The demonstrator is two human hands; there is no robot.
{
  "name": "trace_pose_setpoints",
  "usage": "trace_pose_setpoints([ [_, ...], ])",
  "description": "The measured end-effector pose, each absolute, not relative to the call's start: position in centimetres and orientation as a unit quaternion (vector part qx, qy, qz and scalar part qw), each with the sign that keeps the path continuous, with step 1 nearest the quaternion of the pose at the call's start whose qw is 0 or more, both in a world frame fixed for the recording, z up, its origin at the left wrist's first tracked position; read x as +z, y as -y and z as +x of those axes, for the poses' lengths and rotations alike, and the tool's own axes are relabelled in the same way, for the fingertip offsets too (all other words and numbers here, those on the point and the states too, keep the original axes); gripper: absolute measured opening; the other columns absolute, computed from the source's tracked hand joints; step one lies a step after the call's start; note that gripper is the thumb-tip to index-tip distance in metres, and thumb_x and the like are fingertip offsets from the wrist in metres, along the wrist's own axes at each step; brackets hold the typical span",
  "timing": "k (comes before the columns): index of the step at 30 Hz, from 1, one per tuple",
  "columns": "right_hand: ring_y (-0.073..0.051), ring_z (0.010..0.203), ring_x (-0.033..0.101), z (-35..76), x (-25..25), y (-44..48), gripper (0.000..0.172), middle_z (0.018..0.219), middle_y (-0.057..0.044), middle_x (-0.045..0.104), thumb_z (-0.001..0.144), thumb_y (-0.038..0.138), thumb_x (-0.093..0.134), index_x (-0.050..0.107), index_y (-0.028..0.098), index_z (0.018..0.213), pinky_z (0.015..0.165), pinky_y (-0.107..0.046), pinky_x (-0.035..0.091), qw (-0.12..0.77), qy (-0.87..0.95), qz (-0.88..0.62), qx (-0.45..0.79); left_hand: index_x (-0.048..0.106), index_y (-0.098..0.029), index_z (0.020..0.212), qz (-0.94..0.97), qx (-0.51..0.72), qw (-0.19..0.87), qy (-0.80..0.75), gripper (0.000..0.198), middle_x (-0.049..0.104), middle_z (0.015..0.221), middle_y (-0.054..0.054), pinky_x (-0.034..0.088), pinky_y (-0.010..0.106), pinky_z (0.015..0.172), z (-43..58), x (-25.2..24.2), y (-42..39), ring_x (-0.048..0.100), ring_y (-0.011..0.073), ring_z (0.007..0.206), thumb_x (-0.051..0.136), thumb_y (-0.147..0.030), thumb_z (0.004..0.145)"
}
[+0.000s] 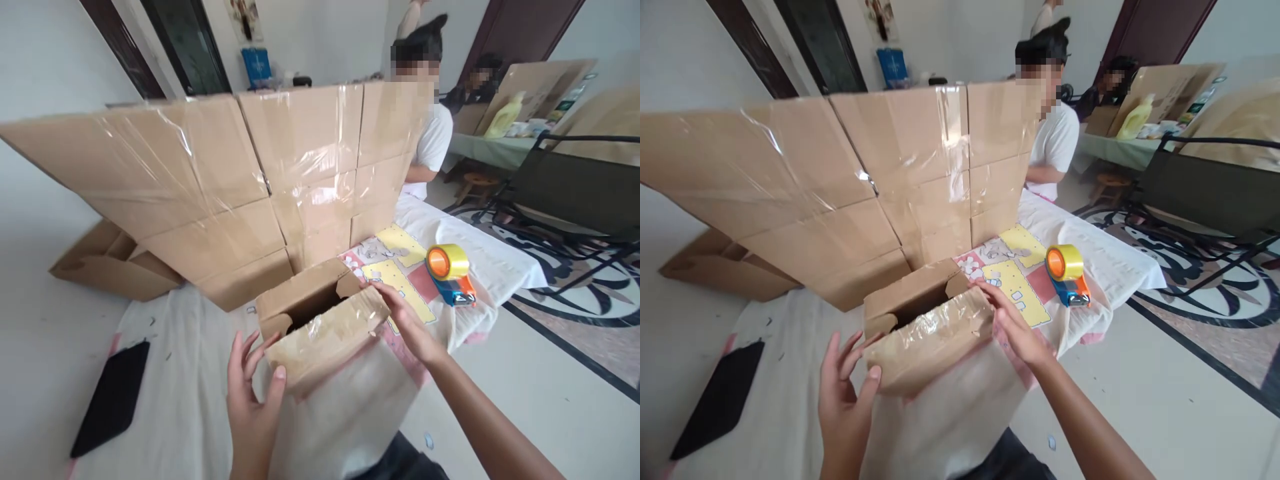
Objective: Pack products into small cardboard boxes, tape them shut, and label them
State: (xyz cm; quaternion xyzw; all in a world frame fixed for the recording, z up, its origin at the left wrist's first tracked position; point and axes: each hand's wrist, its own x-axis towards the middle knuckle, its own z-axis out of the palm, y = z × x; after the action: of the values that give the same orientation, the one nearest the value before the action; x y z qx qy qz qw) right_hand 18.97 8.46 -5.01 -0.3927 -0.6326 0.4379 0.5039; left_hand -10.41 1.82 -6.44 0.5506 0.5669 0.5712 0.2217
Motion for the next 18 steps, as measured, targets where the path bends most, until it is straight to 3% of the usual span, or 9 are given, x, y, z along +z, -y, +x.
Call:
trace_pose_setpoints([
  [2, -0.027, 0.148, 0.043, 18.4, -4.9, -8.2, 0.055, 0.156, -0.007, 0.051, 0.098, 0.056, 0.057, 0.048, 0.036, 0.149, 0.123, -0.049, 0.034, 0.513, 0.601, -0.414, 0.451, 0.020, -0.029, 0.162, 0.505, 0.582, 0.270, -0.577, 0.076, 0.061, 0.146, 0.011, 0.031, 0.056, 0.125, -9.5, -6.2, -2.0, 0.041, 0.0279, 0.150, 0.058, -0.040, 0.097],
  [4, -0.026, 0.147, 0.044, 17.9, -4.3, -8.4, 0.057, 0.157, -0.006, 0.049, 0.097, 0.044, 0.063, 0.045, 0.038, 0.151, 0.121, -0.049, 0.036, 0.525, 0.582, -0.417, 0.460, 0.012, -0.031, 0.164, 0.498, 0.574, 0.304, -0.574, 0.075, 0.036, 0.166, 0.011, 0.039, 0.050, 0.122, -9.1, -6.2, -2.4, 0.036, 0.0289, 0.153, 0.050, -0.042, 0.100],
  [5, -0.026, 0.147, 0.044, 17.8, -4.0, -8.8, 0.060, 0.158, -0.006, 0.047, 0.095, 0.042, 0.064, 0.044, 0.038, 0.152, 0.120, -0.050, 0.037, 0.530, 0.578, -0.410, 0.465, 0.008, -0.031, 0.165, 0.500, 0.564, 0.324, -0.573, 0.075, 0.027, 0.171, 0.009, 0.045, 0.047, 0.119, -9.1, -6.2, -2.7, 0.034, 0.0298, 0.154, 0.046, -0.042, 0.100],
  [7, -0.027, 0.146, 0.043, 17.6, -3.3, -9.9, 0.068, 0.163, -0.006, 0.041, 0.091, 0.038, 0.067, 0.041, 0.039, 0.154, 0.118, -0.052, 0.037, 0.512, 0.582, -0.397, 0.491, 0.006, -0.030, 0.165, 0.504, 0.540, 0.359, -0.570, 0.075, 0.022, 0.172, 0.007, 0.051, 0.044, 0.113, -9.3, -6.3, -3.3, 0.036, 0.0315, 0.153, 0.041, -0.041, 0.099],
  [11, -0.027, 0.146, 0.042, 17.1, -3.0, -13.0, 0.079, 0.160, -0.006, 0.045, 0.087, 0.036, 0.071, 0.037, 0.039, 0.157, 0.117, -0.050, 0.035, 0.492, 0.577, -0.359, 0.544, 0.016, -0.033, 0.164, 0.491, 0.561, 0.375, -0.552, 0.078, 0.035, 0.167, 0.004, 0.053, 0.045, 0.111, -10.0, -5.9, -4.3, 0.043, 0.0335, 0.149, 0.049, -0.040, 0.093],
  [13, -0.025, 0.136, 0.052, 16.8, -3.3, -14.0, 0.080, 0.149, -0.007, 0.056, 0.085, 0.040, 0.075, 0.039, 0.037, 0.156, 0.110, -0.044, 0.042, 0.530, 0.572, -0.329, 0.533, 0.024, -0.033, 0.162, 0.510, 0.569, 0.332, -0.554, 0.075, 0.048, 0.158, 0.005, 0.051, 0.046, 0.113, -10.3, -5.5, -4.7, 0.047, 0.0325, 0.146, 0.053, -0.038, 0.092],
  [16, -0.021, 0.105, 0.063, 16.6, -3.6, -14.1, 0.065, 0.118, -0.006, 0.068, 0.089, 0.049, 0.071, 0.050, 0.030, 0.147, 0.091, -0.037, 0.049, 0.549, 0.581, -0.335, 0.499, 0.054, -0.029, 0.145, 0.595, 0.516, 0.212, -0.579, 0.052, 0.069, 0.129, 0.007, 0.044, 0.052, 0.117, -10.4, -4.7, -5.1, 0.051, 0.0317, 0.141, 0.050, -0.037, 0.094],
  [18, -0.021, 0.098, 0.063, 16.5, -3.7, -13.4, 0.050, 0.107, -0.006, 0.070, 0.093, 0.054, 0.065, 0.059, 0.026, 0.134, 0.089, -0.037, 0.049, 0.546, 0.583, -0.364, 0.479, 0.068, -0.032, 0.128, 0.657, 0.448, 0.106, -0.597, 0.038, 0.074, 0.115, 0.006, 0.035, 0.061, 0.121, -9.9, -4.2, -5.1, 0.052, 0.0341, 0.139, 0.052, -0.039, 0.094],
])
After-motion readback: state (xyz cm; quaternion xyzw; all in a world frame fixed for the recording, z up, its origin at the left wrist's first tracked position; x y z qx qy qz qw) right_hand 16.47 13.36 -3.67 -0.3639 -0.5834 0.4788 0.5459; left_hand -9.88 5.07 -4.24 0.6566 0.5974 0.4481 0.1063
